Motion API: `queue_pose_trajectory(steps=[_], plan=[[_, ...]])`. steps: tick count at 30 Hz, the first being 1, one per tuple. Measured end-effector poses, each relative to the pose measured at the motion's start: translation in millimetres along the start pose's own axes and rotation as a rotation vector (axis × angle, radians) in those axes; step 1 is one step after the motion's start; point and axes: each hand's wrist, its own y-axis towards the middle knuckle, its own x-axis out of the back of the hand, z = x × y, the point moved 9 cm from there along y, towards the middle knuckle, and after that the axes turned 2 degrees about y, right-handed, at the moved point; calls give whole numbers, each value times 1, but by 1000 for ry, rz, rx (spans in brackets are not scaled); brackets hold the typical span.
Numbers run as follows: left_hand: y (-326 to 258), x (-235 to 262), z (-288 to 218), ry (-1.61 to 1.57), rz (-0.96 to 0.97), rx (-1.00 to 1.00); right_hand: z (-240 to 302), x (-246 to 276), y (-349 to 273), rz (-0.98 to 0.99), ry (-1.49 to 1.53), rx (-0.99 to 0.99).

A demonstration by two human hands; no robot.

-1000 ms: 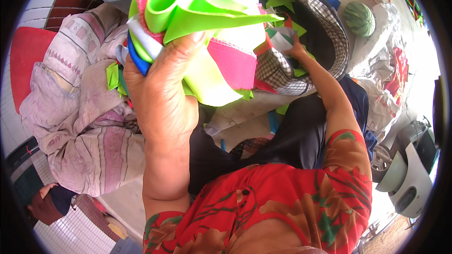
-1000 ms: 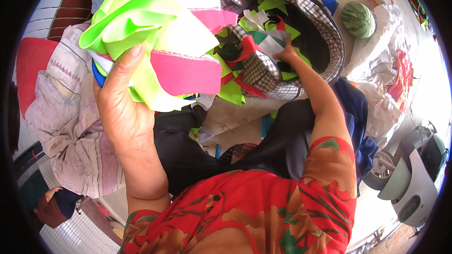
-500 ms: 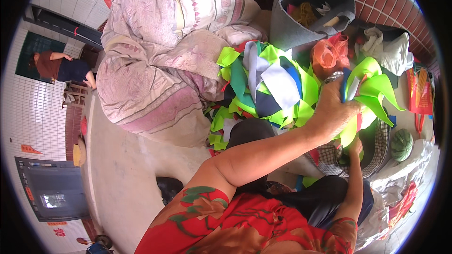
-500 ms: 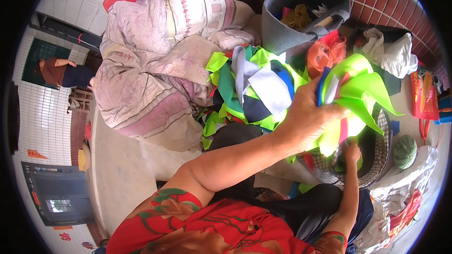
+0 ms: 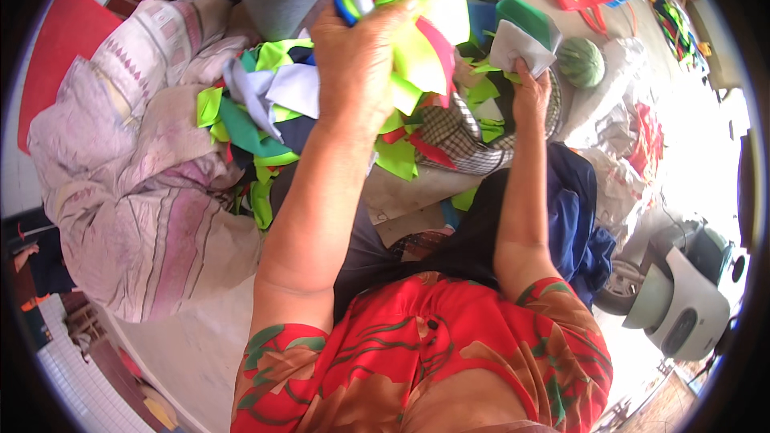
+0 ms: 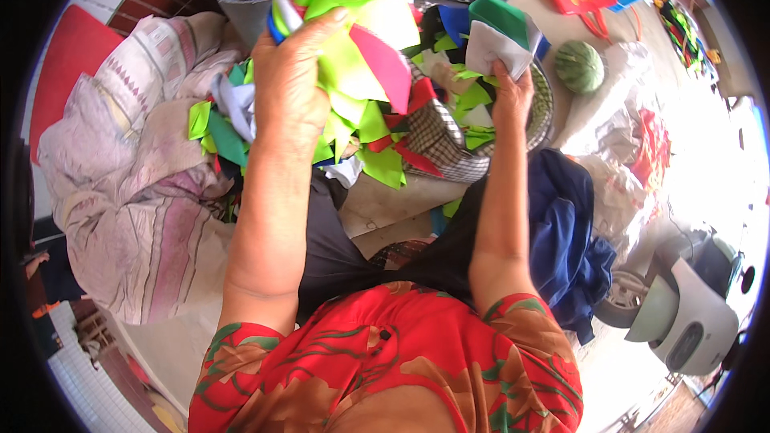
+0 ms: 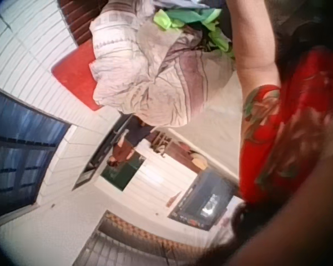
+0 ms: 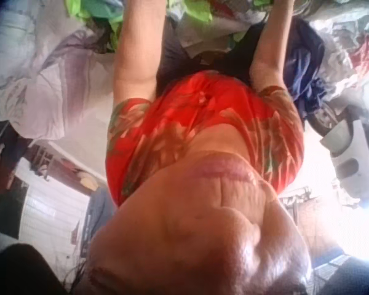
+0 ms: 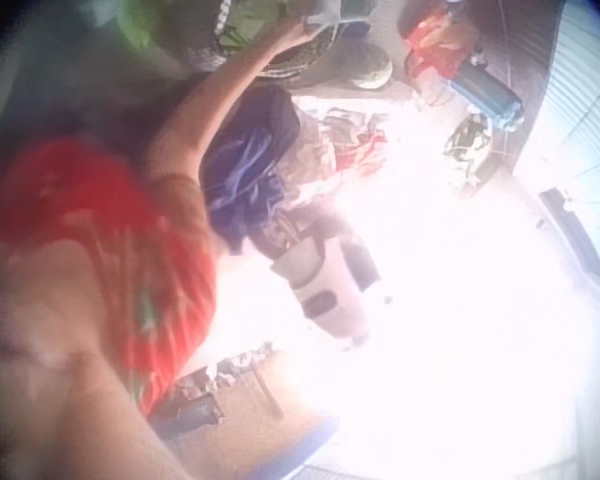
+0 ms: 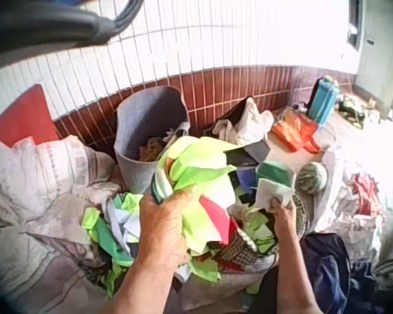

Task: The person sits on the floor and sorts through a pile of colorful fabric scraps, picking them up and placing them into a woven basket. The person handles the fabric pieces one by one, occasionally adjusting the pile before continuing to transfer the scraps into the basket.

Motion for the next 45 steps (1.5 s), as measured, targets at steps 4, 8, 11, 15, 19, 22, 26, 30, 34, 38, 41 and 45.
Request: queue_pose_trajectory(steps=[4,8,11,15,19,22,26,30,34,38,41,45], plan=[[-4,-4,9,54,27,54,-11,5,-8,-52,386,-50],[-5,-1,9,98,5,55,0,-19,-2,75,522,-98],[-3,2,8,117,12,42,-4,-27,-16,89,346,-211],[-4,-3,11,98,33,60,-10,-34,-15,126,341,-204],[-9,-2,17,118,20,111,7,-45,-15,147,457,-143],[-7,-1,16,147,38,80,-5,-36,-10,130,330,-197],[-8,-4,16,140,36,82,1,-17,-8,-5,-134,26],[-9,-6,17,136,46,81,13,-10,-3,-26,-98,107],[-8,-7,19,140,52,78,19,-7,-5,-49,7,53],[-10,-7,23,157,35,131,15,-23,-5,72,518,-115],[-12,-8,26,154,28,159,11,-17,-2,36,397,-89],[-15,-9,30,133,12,225,16,-6,0,-43,369,34]])
